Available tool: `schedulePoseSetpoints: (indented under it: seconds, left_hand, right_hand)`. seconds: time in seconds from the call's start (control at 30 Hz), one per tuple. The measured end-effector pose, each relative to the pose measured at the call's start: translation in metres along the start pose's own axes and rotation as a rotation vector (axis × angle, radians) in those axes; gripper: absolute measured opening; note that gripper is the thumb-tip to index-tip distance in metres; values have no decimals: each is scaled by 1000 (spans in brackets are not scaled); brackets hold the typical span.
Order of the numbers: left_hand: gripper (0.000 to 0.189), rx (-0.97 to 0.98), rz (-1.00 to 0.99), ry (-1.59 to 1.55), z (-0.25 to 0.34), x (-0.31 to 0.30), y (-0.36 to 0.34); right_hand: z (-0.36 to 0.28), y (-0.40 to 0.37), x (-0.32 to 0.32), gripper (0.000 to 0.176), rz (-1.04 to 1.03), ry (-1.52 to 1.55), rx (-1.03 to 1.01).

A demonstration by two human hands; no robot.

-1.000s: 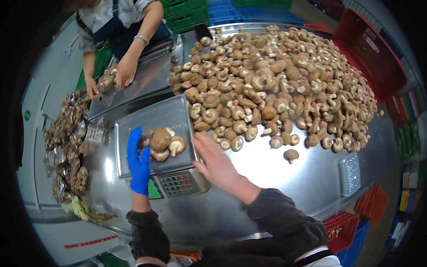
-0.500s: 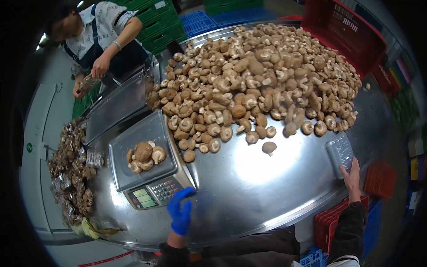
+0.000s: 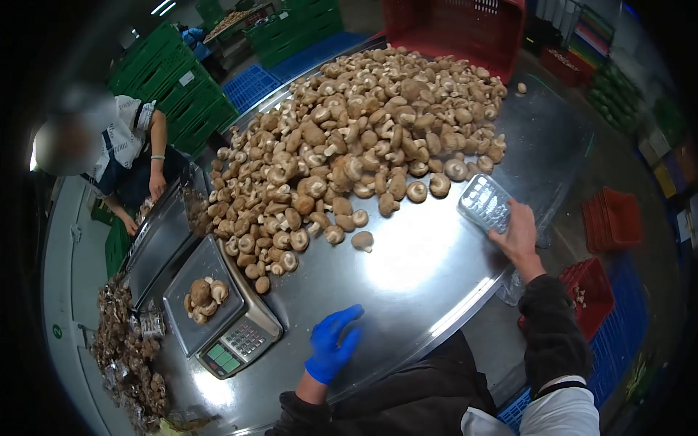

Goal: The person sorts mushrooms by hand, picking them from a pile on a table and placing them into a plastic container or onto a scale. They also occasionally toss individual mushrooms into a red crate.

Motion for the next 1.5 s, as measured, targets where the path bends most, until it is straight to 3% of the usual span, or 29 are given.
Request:
schedulePoseSetpoints:
  seconds: [0.07,0.13,0.17,0.27,0.3,0.37,0.4,0.47,0.5,0.53,0.6,0.63,0.67,0.7,0.73,0.77,0.87,0.93,0.97,1.0,1.07,1.1,1.17,1.23,1.33,1.4,1.5]
  left_hand:
    - [40,-35,9,3,2,6,8]
    - [39,-107,103,-55,3,7,20]
    - [39,-175,191,-108,0,3,26]
    - [43,-77,252,28,8,4,45]
    - [43,-76,247,24,-1,6,45]
    - [45,-514,-266,-510,-59,46,36]
    - [45,-517,-263,-514,-72,47,32]
    - [41,-769,-157,-732,-109,52,15]
    - [41,-773,-153,-739,-117,58,6]
    - [37,-871,-108,-813,-129,66,-2]
    - [34,-949,-56,-895,-133,78,-4]
    - [34,-1029,-113,-1026,-127,91,-9]
    - [34,-1107,-175,-1158,-124,102,-14]
    - [34,-1104,-172,-1169,-126,104,-16]
    - [34,-966,-244,-1031,-125,104,-13]
    - [33,-831,-310,-890,-121,103,-9]
    - [36,-693,-332,-752,-115,69,14]
    - [34,-620,-266,-724,-129,52,37]
    - [32,-547,-201,-687,-137,42,52]
    - [32,-550,-199,-692,-152,41,69]
    - [25,-1037,78,-1240,-209,45,89]
    - [20,-1000,142,-1217,-214,34,112]
    - [16,-971,210,-1195,-228,28,144]
    - [7,-948,452,-1135,-259,23,155]
    - [8,-932,551,-1185,-268,20,164]
    - [13,-900,553,-1260,-262,24,160]
    - [20,-872,588,-1054,-245,22,145]
  right_hand:
    - [-22,-9,-5,88,74,34,-112]
    - [-64,-31,4,86,-25,247,-183]
    - [-85,-48,25,85,-273,506,-179]
    - [-169,-111,63,75,-1115,1047,-208]
    - [-177,-114,67,75,-1112,1046,-201]
    - [-197,-136,81,69,-1426,1386,-3]
    - [-191,-139,88,69,-1432,1382,-2]
    - [-170,-129,98,68,-1213,1840,482]
    - [-166,-121,93,58,-1069,1808,600]
    - [-171,-120,92,58,-1073,1798,590]
    - [-163,-108,92,55,-887,1081,343]
    - [-170,-101,81,43,-793,870,292]
    - [-163,-101,100,43,-793,861,286]
    - [-150,-93,122,38,-585,739,114]
    - [-146,-83,126,33,-381,612,-56]
    - [-143,-77,133,29,-422,719,99]
    - [-157,-46,154,30,-408,743,183]
    - [-172,-17,185,30,-370,687,89]
    - [-178,-2,205,28,-256,679,3]
    - [-197,14,202,26,-251,774,43]
    - [-225,46,205,27,-225,670,33]
    - [-247,65,182,26,-215,699,73]
    - [-260,96,205,23,-190,681,65]
    - [-278,117,206,23,-186,653,58]
    - [-286,119,207,21,-220,784,127]
    - [-281,112,209,21,-107,884,139]
    - [-274,95,215,23,-121,1034,177]
Point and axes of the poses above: each hand's wrist, its own y-axis towards the middle knuckle, its own x-axis out of the palm, z = x × y, the point moved 7 cm from there along y, towards the middle knuckle, and after that the axes turned 10 degrees about -x, right-handed, at the moved point
